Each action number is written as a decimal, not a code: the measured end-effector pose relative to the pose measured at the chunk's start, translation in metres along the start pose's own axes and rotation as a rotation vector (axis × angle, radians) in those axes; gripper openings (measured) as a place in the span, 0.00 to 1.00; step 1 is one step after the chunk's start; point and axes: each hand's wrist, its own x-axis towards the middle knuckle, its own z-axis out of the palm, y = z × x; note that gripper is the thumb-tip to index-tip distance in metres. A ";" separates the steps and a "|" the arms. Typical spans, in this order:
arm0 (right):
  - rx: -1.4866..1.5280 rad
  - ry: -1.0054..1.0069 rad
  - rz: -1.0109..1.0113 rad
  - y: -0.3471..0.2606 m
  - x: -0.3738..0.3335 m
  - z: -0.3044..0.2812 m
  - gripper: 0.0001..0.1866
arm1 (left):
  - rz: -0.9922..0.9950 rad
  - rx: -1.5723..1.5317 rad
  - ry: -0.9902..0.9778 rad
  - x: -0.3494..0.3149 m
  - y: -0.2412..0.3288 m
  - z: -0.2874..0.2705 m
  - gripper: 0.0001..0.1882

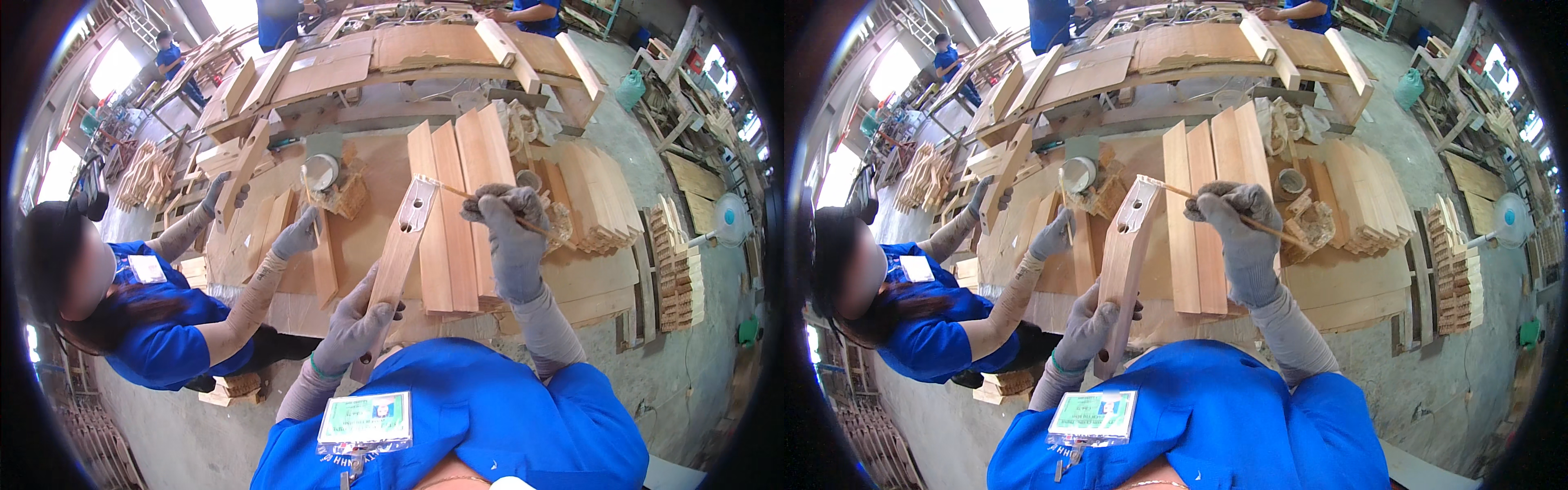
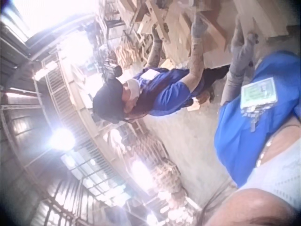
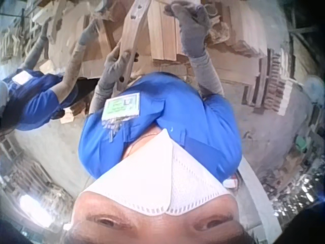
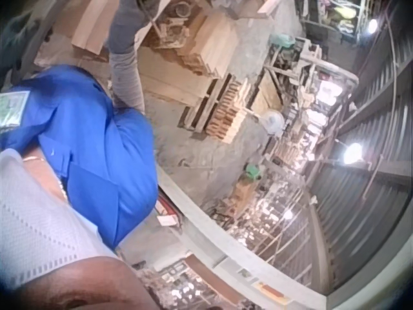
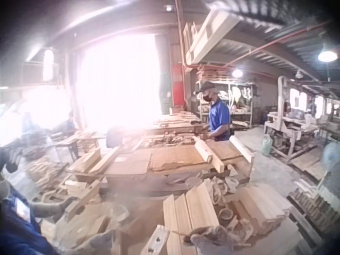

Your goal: The person applies glue to the edges and holes of wooden planks using a brush, then places them on a workbench. The person repeats this process with multiple planks, handling them one at a time.

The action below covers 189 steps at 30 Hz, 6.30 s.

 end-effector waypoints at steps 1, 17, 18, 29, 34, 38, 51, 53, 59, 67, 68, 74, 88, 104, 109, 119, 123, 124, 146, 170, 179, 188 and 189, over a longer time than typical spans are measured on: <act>0.013 -0.006 -0.013 -0.002 0.000 -0.005 0.07 | 0.016 0.008 -0.008 0.004 0.000 0.005 0.39; 0.145 0.063 -0.132 -0.053 0.010 -0.115 0.06 | 0.052 0.124 -0.109 0.060 -0.011 0.101 0.41; 0.066 0.038 -0.177 -0.054 0.010 -0.122 0.06 | 0.034 0.118 -0.102 0.064 -0.010 0.109 0.41; 0.143 0.180 0.122 -0.077 0.024 -0.201 0.17 | -0.089 0.075 -0.077 0.153 -0.004 0.187 0.24; -0.459 -0.170 0.020 -0.063 0.032 -0.229 0.37 | -0.102 -0.160 -0.032 0.229 0.002 0.234 0.26; -0.985 -0.125 -0.104 -0.068 0.057 -0.255 0.44 | -0.056 -0.290 -0.175 0.270 0.001 0.253 0.30; -1.410 -0.153 -0.412 -0.041 0.333 -0.355 0.33 | -0.017 1.670 0.237 0.369 -0.075 0.149 0.45; -1.493 -0.140 -0.354 -0.043 0.388 -0.353 0.28 | 0.034 1.666 0.246 0.375 -0.078 0.155 0.44; -1.754 -0.045 -0.220 -0.033 0.550 -0.371 0.24 | 0.083 1.625 0.262 0.382 -0.073 0.159 0.45; -1.958 0.093 -0.501 0.044 0.631 -0.342 0.13 | 0.149 1.628 0.276 0.385 -0.071 0.161 0.44; -1.980 0.035 -0.589 0.053 0.609 -0.305 0.22 | 0.118 1.626 0.283 0.382 -0.072 0.159 0.44; -1.717 -0.124 -0.078 0.110 0.551 -0.172 0.44 | 0.092 1.627 0.301 0.377 -0.077 0.152 0.44; -1.354 -0.086 0.180 0.024 0.602 -0.256 0.24 | 0.134 1.625 0.283 0.381 -0.077 0.157 0.44; -1.882 -0.185 -0.254 0.019 0.486 -0.293 0.15 | -0.005 1.662 0.251 0.372 -0.067 0.161 0.46; -1.793 -0.142 -0.600 0.003 0.367 -0.328 0.21 | -0.037 1.678 0.236 0.377 -0.071 0.160 0.46; -1.982 -0.127 0.325 -0.082 0.181 -0.422 0.16 | -0.076 1.724 0.086 0.335 -0.073 0.159 0.48; -1.986 -0.047 0.372 -0.075 0.153 -0.459 0.16 | -0.048 1.714 0.052 0.305 -0.073 0.159 0.47; -1.969 -0.048 0.371 -0.070 0.146 -0.469 0.16 | -0.037 1.701 0.049 0.300 -0.075 0.158 0.47; -1.917 -0.011 -0.031 -0.008 0.111 -0.503 0.19 | 0.045 1.655 0.276 0.263 -0.107 0.161 0.41; -1.961 0.222 -0.407 0.034 0.121 -0.524 0.15 | -0.022 1.531 0.385 0.251 -0.094 0.173 0.39; -1.942 0.256 -0.370 0.028 0.117 -0.497 0.14 | -0.058 1.552 0.385 0.247 -0.088 0.172 0.39; -1.909 0.285 -0.367 0.023 0.114 -0.506 0.13 | -0.037 1.555 0.367 0.251 -0.092 0.175 0.39; -1.912 0.281 -0.359 0.023 0.113 -0.504 0.13 | -0.037 1.552 0.369 0.251 -0.092 0.174 0.39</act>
